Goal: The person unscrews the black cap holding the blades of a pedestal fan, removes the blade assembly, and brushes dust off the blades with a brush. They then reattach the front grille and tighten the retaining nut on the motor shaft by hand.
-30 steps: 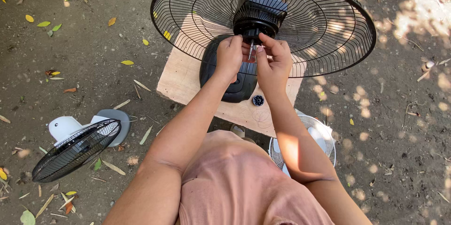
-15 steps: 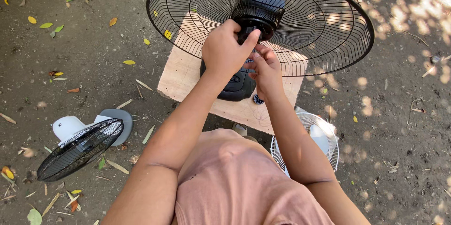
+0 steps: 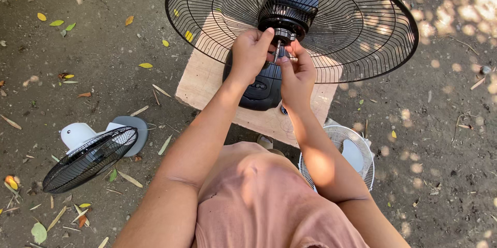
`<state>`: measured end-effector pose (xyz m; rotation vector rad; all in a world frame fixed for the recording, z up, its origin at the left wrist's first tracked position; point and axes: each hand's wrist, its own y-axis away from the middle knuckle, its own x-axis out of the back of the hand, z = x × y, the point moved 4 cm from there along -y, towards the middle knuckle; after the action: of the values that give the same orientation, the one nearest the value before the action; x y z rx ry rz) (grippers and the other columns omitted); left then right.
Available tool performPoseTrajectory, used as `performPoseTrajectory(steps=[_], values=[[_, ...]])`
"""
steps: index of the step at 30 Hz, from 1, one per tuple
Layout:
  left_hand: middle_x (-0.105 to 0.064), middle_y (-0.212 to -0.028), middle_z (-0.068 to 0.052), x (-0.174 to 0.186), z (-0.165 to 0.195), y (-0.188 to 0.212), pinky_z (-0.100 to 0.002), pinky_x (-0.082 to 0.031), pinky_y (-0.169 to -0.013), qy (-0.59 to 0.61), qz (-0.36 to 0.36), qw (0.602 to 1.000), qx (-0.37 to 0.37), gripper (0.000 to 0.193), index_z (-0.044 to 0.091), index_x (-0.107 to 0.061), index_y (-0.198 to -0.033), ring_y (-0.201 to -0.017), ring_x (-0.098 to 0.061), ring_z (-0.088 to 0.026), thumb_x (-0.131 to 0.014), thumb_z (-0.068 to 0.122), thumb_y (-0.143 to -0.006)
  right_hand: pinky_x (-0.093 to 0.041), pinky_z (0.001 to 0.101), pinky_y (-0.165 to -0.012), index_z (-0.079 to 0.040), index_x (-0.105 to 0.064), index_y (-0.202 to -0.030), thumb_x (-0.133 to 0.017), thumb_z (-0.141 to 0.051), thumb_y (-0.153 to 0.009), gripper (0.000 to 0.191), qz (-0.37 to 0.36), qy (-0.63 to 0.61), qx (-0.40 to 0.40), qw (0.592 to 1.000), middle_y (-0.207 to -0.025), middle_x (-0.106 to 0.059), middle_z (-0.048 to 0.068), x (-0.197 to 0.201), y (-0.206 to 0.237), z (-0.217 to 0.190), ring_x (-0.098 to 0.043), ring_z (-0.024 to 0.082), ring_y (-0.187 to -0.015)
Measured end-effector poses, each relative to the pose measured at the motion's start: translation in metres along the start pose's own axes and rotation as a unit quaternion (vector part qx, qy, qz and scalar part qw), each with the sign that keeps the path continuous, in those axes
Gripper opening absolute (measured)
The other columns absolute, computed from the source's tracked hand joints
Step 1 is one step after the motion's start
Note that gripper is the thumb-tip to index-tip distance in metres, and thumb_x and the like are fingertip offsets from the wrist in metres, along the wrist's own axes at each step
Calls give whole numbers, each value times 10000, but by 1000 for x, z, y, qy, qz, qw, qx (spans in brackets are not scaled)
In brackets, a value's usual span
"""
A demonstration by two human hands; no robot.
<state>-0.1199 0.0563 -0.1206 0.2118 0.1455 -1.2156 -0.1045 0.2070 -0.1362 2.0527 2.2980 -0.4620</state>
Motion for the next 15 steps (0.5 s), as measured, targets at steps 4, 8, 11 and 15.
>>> performPoseTrajectory(steps=[4,8,11,15], values=[[-751,-793,-106,-6,-13,-1,-291,-571,-567,108,-22,992,64,343,-29,-692,-927,-635,-704,-139,-580,288,-994,-517,236,-735,-27,-551,-1449,-633,47,-970,492,-4,197,61,979,-1260,-612,76,-5,4,-20,-645,94,-924],[-751,-783,-97,-8,-15,0,-269,-491,-504,121,-20,988,98,345,-9,-675,-919,-601,-688,-128,-544,299,-1001,-529,258,-809,-52,-550,-1485,-629,71,-951,553,-22,280,149,948,-1260,-600,105,-13,4,-45,-637,127,-938],[-756,-761,-81,-8,-17,2,-248,-350,-428,85,-28,986,143,366,25,-664,-884,-532,-655,-110,-496,332,-993,-543,291,-890,-55,-580,-1476,-644,67,-958,536,-22,338,191,921,-1222,-624,99,-17,4,-60,-638,160,-956],[-758,-761,-87,-12,-22,4,-258,-353,-439,118,-43,973,196,388,31,-661,-877,-514,-613,-91,-451,334,-1000,-548,299,-917,-65,-596,-1460,-639,67,-972,507,-28,381,225,896,-1203,-609,103,-23,4,-73,-640,202,-1055]])
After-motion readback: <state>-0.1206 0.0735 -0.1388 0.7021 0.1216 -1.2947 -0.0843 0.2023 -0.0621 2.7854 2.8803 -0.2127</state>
